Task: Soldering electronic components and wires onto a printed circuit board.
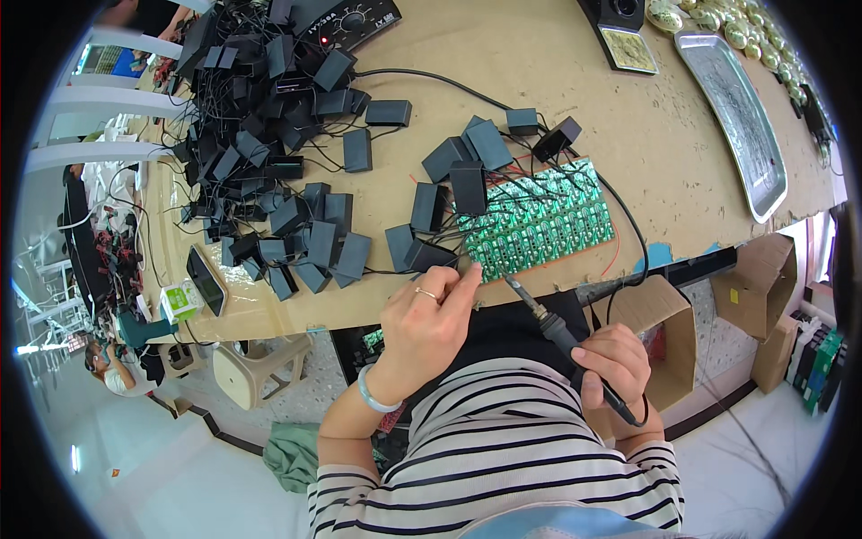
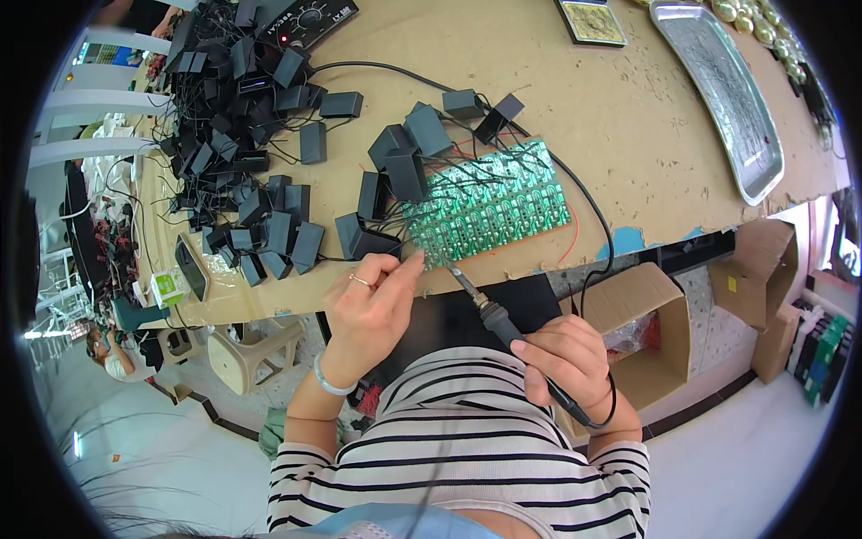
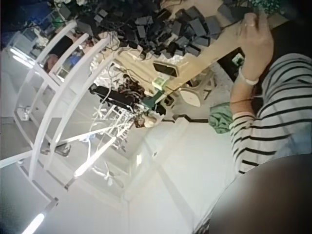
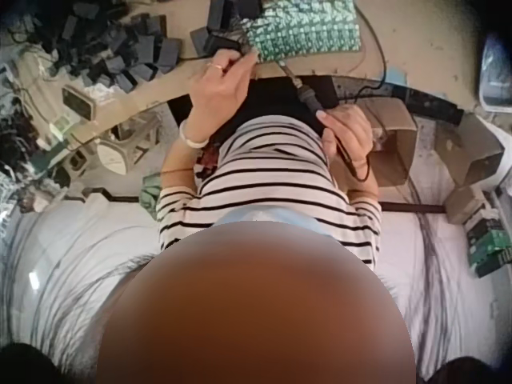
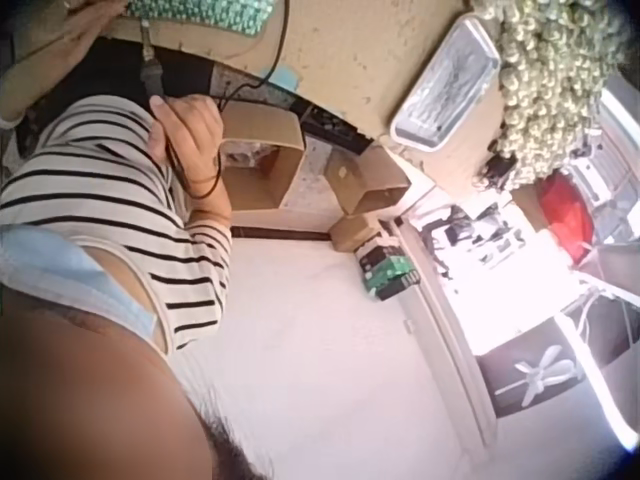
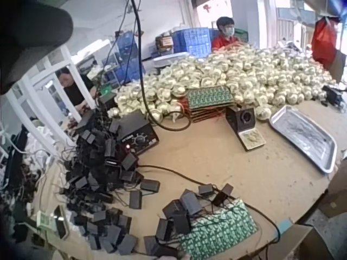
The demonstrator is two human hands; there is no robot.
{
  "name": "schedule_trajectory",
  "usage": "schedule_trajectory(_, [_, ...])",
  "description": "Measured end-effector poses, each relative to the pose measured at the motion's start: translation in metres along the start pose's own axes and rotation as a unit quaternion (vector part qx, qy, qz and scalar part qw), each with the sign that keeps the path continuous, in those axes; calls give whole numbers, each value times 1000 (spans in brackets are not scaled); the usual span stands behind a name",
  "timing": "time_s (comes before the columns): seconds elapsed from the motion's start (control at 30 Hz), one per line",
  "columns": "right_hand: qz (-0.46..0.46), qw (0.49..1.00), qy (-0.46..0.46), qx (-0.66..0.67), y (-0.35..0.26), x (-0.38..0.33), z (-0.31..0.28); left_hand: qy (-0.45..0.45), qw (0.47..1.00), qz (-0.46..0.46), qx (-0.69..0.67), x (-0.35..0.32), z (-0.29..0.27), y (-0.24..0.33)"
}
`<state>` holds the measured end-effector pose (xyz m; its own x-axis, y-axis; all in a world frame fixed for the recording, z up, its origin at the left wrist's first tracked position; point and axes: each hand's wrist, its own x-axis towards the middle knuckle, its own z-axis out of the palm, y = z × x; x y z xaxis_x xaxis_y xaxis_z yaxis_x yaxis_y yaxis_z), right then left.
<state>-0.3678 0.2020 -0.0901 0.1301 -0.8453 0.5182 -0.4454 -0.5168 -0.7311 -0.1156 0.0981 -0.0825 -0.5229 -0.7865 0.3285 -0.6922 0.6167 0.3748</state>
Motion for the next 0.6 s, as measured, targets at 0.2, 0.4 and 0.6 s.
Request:
schedule_trajectory(0.2, [-6, 1000, -15, 10, 3, 2, 3, 10, 1000, 8, -10, 3, 2, -1])
schedule_trajectory(0.4, [-13, 1000, -26, 10, 3, 2, 4, -5, 999, -32, -10, 7, 1, 5])
schedule_trajectory(0.6, [-128, 985, -53, -105, 4, -4, 10, -38, 995, -79, -43, 12, -1, 15])
